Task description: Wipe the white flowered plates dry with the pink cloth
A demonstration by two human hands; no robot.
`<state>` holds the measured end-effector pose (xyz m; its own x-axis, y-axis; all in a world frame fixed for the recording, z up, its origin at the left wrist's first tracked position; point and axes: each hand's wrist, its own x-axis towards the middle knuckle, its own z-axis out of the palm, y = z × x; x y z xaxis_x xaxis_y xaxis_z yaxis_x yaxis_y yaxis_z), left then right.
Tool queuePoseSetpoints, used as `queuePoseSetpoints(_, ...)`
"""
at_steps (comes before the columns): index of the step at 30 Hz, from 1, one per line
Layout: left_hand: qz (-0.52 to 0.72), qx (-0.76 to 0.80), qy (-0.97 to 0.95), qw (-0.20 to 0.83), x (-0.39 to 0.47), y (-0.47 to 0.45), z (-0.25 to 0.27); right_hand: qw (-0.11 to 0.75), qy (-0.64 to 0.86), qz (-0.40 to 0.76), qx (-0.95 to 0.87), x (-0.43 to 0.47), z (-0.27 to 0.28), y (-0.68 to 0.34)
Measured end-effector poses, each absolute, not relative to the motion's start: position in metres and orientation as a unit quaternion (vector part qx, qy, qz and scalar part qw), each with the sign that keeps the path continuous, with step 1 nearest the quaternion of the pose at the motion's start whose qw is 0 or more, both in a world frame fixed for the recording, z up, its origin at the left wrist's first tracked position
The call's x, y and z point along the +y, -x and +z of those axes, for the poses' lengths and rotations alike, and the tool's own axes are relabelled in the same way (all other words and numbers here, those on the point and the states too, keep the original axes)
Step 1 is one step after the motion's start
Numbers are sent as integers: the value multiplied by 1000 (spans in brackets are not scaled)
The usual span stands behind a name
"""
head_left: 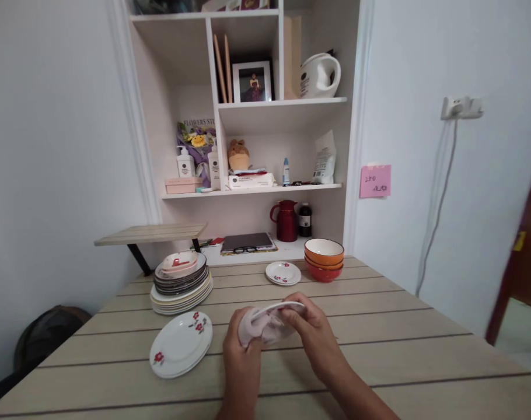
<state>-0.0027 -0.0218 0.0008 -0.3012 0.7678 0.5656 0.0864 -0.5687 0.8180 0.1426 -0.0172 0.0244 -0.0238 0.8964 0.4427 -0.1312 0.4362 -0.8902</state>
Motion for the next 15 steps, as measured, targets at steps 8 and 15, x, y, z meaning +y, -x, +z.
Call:
queuePoseSetpoints(8, 709, 392, -456, 369, -29, -9, 7, 669, 236, 587, -390, -16, 25, -131)
queuePoseSetpoints(15, 704, 424, -455, 343, -25, -3, -2, 618, 304, 553, -468, -13, 21, -132)
